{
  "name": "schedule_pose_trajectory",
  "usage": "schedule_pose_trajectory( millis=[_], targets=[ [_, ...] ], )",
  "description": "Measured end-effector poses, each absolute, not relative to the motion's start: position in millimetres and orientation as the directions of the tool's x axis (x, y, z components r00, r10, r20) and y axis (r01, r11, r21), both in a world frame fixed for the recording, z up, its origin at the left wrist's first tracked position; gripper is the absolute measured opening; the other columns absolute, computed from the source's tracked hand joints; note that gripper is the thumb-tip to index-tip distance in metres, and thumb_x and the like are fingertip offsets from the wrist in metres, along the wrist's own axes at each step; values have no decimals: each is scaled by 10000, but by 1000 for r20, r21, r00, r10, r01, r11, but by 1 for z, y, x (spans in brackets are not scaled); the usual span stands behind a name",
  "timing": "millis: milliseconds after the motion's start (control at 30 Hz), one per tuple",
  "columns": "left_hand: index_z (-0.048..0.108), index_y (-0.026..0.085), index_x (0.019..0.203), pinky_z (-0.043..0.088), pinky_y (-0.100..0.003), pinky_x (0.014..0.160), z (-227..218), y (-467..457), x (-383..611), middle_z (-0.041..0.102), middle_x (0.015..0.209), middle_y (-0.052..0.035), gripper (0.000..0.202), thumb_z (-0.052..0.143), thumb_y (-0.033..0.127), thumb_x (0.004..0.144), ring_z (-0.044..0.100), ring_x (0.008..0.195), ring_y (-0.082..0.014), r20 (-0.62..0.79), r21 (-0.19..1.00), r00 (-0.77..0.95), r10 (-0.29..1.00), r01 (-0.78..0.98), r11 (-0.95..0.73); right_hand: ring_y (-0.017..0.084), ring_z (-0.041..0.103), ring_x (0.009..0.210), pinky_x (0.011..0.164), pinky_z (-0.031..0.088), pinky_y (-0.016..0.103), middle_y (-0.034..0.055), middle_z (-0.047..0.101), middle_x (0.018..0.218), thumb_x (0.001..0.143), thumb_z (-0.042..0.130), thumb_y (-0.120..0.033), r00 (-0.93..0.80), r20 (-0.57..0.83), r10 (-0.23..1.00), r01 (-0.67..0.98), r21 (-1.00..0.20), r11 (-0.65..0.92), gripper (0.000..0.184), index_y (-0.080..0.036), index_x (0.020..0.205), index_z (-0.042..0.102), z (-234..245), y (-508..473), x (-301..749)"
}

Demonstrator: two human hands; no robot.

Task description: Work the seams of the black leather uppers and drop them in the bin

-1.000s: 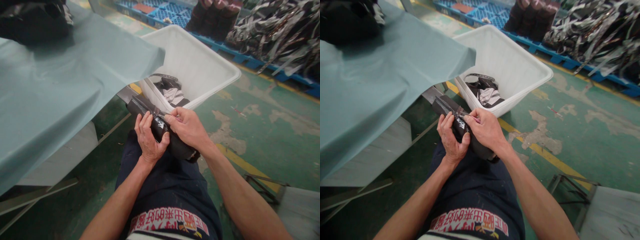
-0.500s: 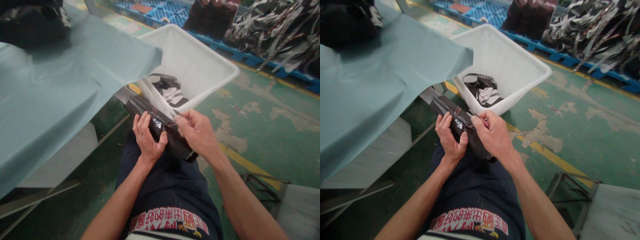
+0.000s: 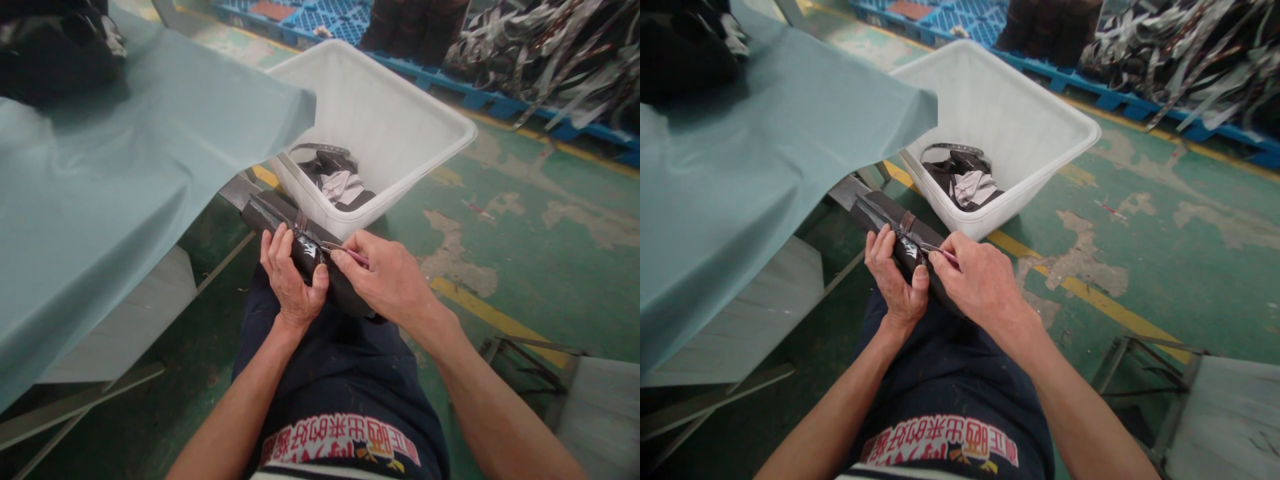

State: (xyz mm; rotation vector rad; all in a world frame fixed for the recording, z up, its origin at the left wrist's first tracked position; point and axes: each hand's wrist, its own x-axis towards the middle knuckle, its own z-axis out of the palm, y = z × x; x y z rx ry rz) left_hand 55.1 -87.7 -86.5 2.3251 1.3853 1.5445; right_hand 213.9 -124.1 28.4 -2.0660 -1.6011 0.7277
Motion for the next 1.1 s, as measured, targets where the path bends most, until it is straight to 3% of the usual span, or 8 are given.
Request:
schedule_pose_trajectory(
  millis=[200,400,1100],
  targets=[
    [480,122,1538,328,-607,1332,-86,-88,55,601,1534,-238,659,415,597,1086,461,1581,-368,725,456,119,679,656,-602,192,554,684,675,297,326,14,681,756,990,579,-427,201,-158,967,769,-586,-256,236,-247,860,662,28,-123,214],
    [481,106,1539,317,-607,1337,-86,-88,54,593,1538,-249,667,438,591,1084,461,1578,-364,728,465,121,675,636,-616,189,580,689,686,326,323,20,706,776,979,575,-428,179,-100,979,734,-648,-201,231,-235,903,676,23,-126,216],
    [475,112,1555,296,-610,1342,-86,-89,54,577,1561,-251,665,465,572,1075,421,1602,-373,718,482,121,685,624,-615,190,548,655,659,313,310,22,681,739,995,604,-394,161,-135,978,782,-587,-210,208,-239,886,692,29,-124,216]
  ],
)
